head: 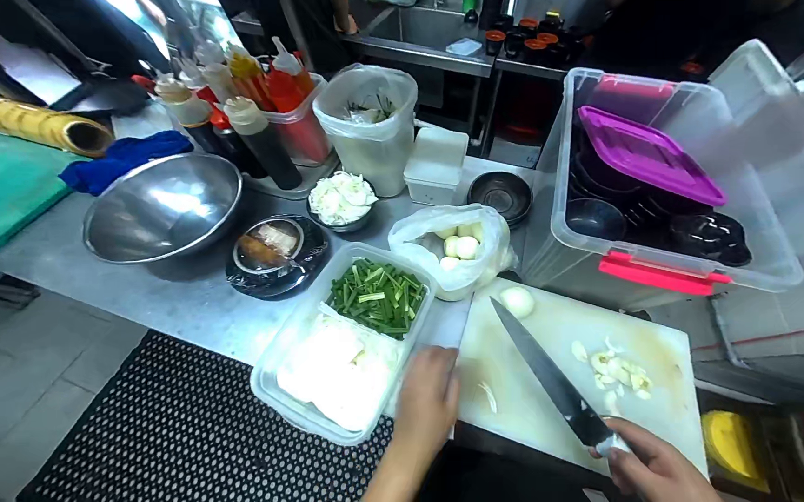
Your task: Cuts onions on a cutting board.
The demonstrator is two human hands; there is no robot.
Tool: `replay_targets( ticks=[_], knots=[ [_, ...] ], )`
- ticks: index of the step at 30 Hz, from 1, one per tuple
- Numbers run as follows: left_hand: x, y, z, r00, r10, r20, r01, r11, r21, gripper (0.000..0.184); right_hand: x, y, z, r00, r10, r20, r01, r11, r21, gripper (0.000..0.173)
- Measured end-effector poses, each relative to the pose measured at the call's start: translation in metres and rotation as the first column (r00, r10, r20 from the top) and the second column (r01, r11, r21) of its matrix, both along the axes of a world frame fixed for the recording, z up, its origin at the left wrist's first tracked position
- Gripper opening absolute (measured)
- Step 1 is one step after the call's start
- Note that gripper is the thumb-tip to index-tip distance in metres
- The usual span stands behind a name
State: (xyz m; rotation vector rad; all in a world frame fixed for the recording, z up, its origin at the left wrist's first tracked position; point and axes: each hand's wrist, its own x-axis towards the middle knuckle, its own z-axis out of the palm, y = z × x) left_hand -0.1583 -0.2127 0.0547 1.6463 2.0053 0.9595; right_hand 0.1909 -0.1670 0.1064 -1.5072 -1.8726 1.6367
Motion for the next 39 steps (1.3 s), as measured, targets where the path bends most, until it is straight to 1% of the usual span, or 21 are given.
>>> replay_targets(
  ticks=[1, 2, 4, 5, 8, 10, 14, 17, 19, 21, 23, 25, 27, 28, 29, 31, 32, 34, 37, 38, 39],
  knots=[
    [0.017, 0.005, -0.011, 0.988, -0.151, -0.029, 0.148, 0.984, -0.1, 0.034, 0.006, -0.005, -0.004, 0.999, -0.048, 0.025, 0.049, 0.999, -0.018, 0.033],
    [0.03, 0.009, -0.024, 0.961, -0.269, -0.069, 0.256, 0.954, -0.157, 0.039, 0.011, -0.01, -0.007, 0.996, -0.082, 0.034, 0.083, 0.996, -0.03, 0.032],
    [0.045, 0.014, -0.044, 0.889, -0.426, -0.169, 0.387, 0.895, -0.22, 0.042, 0.017, -0.017, -0.009, 0.992, -0.125, 0.027, 0.126, 0.992, -0.025, 0.031],
    [0.047, 0.016, -0.048, 0.861, -0.465, -0.206, 0.416, 0.877, -0.241, 0.039, 0.019, -0.019, -0.01, 0.991, -0.134, 0.025, 0.134, 0.991, -0.014, 0.031],
    [0.044, 0.016, -0.052, 0.816, -0.488, -0.31, 0.435, 0.872, -0.225, 0.024, 0.024, -0.026, -0.011, 0.986, -0.164, 0.028, 0.164, 0.987, 0.002, 0.031],
    [0.038, 0.01, -0.054, 0.804, -0.492, -0.334, 0.448, 0.871, -0.204, 0.019, 0.024, -0.028, -0.014, 0.98, -0.2, 0.015, 0.2, 0.98, 0.004, 0.031],
    [0.032, -0.001, -0.06, 0.788, -0.455, -0.415, 0.427, 0.889, -0.164, 0.023, 0.023, -0.03, -0.018, 0.968, -0.243, 0.057, 0.243, 0.97, 0.012, 0.031],
    [0.037, -0.007, -0.063, 0.777, -0.419, -0.469, 0.391, 0.906, -0.162, 0.023, 0.026, -0.03, -0.021, 0.968, -0.244, 0.065, 0.243, 0.97, 0.027, 0.032],
    [0.041, -0.01, -0.063, 0.777, -0.41, -0.477, 0.374, 0.911, -0.173, 0.024, 0.027, -0.03, -0.023, 0.969, -0.237, 0.069, 0.236, 0.971, 0.025, 0.033],
    [0.04, -0.012, -0.056, 0.809, -0.403, -0.428, 0.362, 0.915, -0.178, 0.025, 0.028, -0.027, -0.024, 0.974, -0.215, 0.075, 0.213, 0.977, 0.028, 0.033],
    [0.028, -0.011, -0.034, 0.898, -0.313, -0.31, 0.281, 0.949, -0.142, 0.029, 0.027, -0.021, -0.024, 0.981, -0.17, 0.094, 0.167, 0.985, 0.039, 0.032],
    [-0.003, -0.012, -0.001, 0.973, -0.123, -0.194, 0.102, 0.988, -0.118, 0.031, 0.027, -0.018, -0.023, 0.985, -0.142, 0.102, 0.137, 0.989, 0.055, 0.032],
    [-0.047, -0.02, 0.021, 0.988, 0.116, -0.099, -0.127, 0.986, -0.11, 0.031, 0.028, -0.016, -0.023, 0.986, -0.132, 0.103, 0.127, 0.99, 0.059, 0.033],
    [-0.069, -0.025, 0.024, 0.973, 0.214, -0.09, -0.223, 0.968, -0.113, 0.031, 0.027, -0.016, -0.024, 0.987, -0.128, 0.098, 0.123, 0.991, 0.061, 0.033],
    [-0.09, -0.03, 0.021, 0.957, 0.269, -0.11, -0.284, 0.947, -0.149, 0.035, 0.026, -0.015, -0.026, 0.988, -0.125, 0.087, 0.12, 0.991, 0.058, 0.033],
    [-0.124, -0.04, 0.013, 0.946, 0.286, -0.155, -0.319, 0.908, -0.271, 0.049, 0.024, -0.014, -0.03, 0.992, -0.103, 0.077, 0.1, 0.994, 0.045, 0.033],
    [-0.134, -0.043, 0.011, 0.938, 0.296, -0.178, -0.336, 0.902, -0.27, 0.049, 0.022, -0.013, -0.03, 0.993, -0.085, 0.086, 0.081, 0.996, 0.044, 0.033],
    [-0.14, -0.042, 0.019, 0.914, 0.35, -0.206, -0.386, 0.905, -0.178, 0.04, 0.019, -0.009, -0.029, 0.992, -0.038, 0.123, 0.031, 0.998, 0.057, 0.034],
    [-0.118, -0.02, 0.041, 0.877, 0.442, -0.187, -0.449, 0.894, 0.006, 0.028, 0.016, -0.006, -0.029, 0.988, -0.023, 0.156, 0.007, 0.995, 0.102, 0.033],
    [-0.102, -0.006, 0.046, 0.89, 0.429, -0.154, -0.427, 0.903, 0.046, 0.026, 0.015, -0.007, -0.029, 0.988, -0.042, 0.149, 0.024, 0.993, 0.116, 0.033],
    [-0.084, 0.01, 0.048, 0.92, 0.374, -0.115, -0.37, 0.927, 0.056, 0.026, 0.014, -0.008, -0.03, 0.988, -0.07, 0.135, 0.052, 0.99, 0.131, 0.033]
  ],
)
